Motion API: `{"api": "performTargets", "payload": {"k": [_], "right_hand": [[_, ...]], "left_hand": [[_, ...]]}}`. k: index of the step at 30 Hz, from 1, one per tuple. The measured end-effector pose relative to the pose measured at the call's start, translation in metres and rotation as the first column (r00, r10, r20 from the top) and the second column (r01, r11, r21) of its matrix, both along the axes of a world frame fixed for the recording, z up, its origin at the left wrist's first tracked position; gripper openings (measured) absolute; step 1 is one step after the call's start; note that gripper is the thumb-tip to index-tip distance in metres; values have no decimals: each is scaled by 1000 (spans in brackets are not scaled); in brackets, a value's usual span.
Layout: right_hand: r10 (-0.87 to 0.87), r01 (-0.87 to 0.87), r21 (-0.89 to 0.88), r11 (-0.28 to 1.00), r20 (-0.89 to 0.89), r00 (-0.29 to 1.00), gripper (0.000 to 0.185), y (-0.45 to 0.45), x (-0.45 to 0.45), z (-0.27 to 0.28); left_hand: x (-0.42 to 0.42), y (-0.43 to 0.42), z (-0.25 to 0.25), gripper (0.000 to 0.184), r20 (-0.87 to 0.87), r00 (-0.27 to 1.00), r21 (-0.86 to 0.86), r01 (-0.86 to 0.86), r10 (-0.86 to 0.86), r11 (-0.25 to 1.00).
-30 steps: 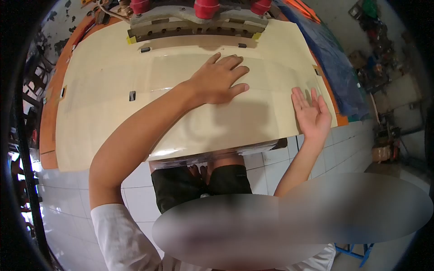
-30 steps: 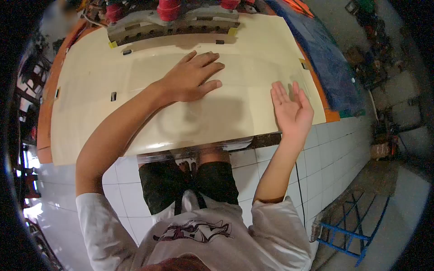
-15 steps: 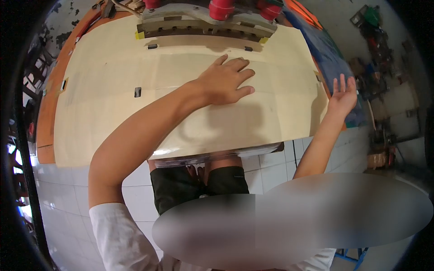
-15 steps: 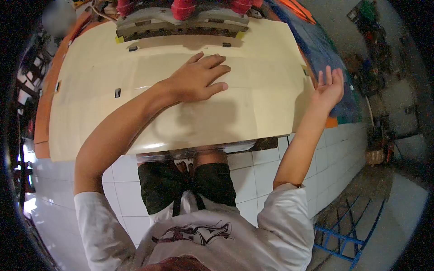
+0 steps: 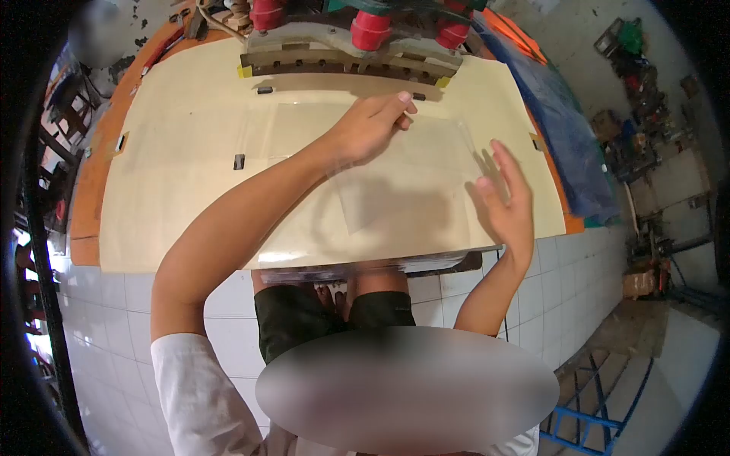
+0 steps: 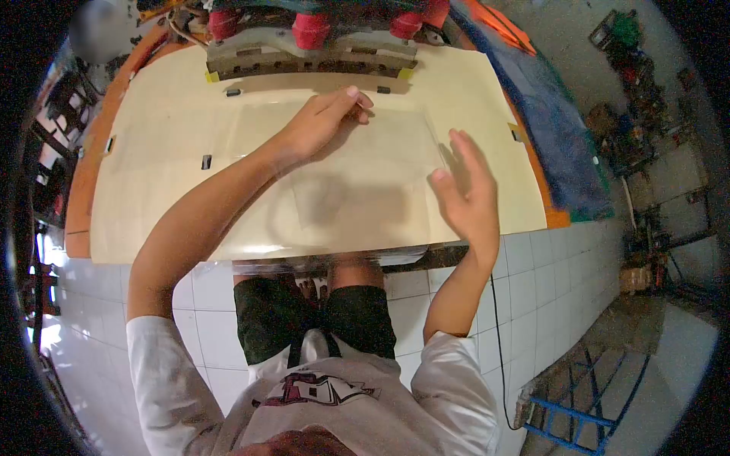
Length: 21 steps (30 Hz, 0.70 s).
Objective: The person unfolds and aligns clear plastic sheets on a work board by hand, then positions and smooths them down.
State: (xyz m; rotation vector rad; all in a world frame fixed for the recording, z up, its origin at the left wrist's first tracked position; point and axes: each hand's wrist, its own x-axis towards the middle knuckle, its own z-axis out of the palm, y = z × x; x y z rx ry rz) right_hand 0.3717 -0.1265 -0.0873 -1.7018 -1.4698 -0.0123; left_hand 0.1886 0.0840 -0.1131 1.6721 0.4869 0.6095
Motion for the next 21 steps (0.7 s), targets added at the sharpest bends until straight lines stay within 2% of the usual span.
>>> {"api": "performTargets", "payload": {"k": [1,3,4,6,7,8,9,10,11,12,13,15,16,18,19,20,21], "right_hand": [[-1,1,10,1000,-2,1000,46,1,-2,-2],[34,-50,-72,996,-202,979,45,2,-9,-6],[51,-58,-57,997,-123,991,45,5,-9,-6],[32,-39,-84,996,-86,996,44,10,-17,1],[13,-17,-116,993,-40,999,43,11,-21,3],[31,-37,-82,996,-76,997,40,12,-23,1],[22,-28,-74,997,-81,996,40,14,-26,0],[-25,18,-81,997,-85,996,40,17,-29,-3],[-67,59,-90,994,-92,993,40,21,-30,-6],[-52,50,-22,998,-72,996,42,25,-25,-20],[-45,43,-15,999,-84,995,42,27,-23,-26],[-80,80,-17,997,44,996,41,27,-21,-36],[-68,69,-23,997,32,997,41,26,-20,-37],[-18,19,9,1000,-103,994,42,24,-20,-35],[-21,23,18,1000,-118,993,42,23,-20,-34],[-19,21,18,1000,-95,995,43,21,-20,-33],[-19,20,22,1000,-68,998,44,22,-20,-32]], "left_hand": [[1,2,0,52,-2,1000,10,1,-1,1000],[4,6,-8,49,159,987,-247,69,-29,967],[6,11,-11,49,151,988,-242,69,-33,968],[10,22,-15,47,406,905,-234,237,-126,943],[2,18,0,47,398,907,-232,244,-137,942],[-10,19,18,45,299,939,174,121,-170,977],[-21,15,44,44,199,967,562,20,-158,827],[-33,9,70,44,192,967,571,27,-166,820],[-47,0,97,42,100,983,684,44,-153,728],[-59,-10,116,40,8,993,779,70,-121,623],[-67,-19,130,40,-5,993,783,75,-115,618],[-80,-40,140,33,90,985,829,6,-144,559],[-89,-52,135,33,78,988,826,10,-133,563],[-105,-76,119,30,-198,980,815,184,-34,549],[-107,-86,102,35,-253,967,816,234,-37,529],[-111,-94,76,37,-270,963,878,246,1,411],[-112,-104,58,38,-342,938,860,286,59,423]]}}
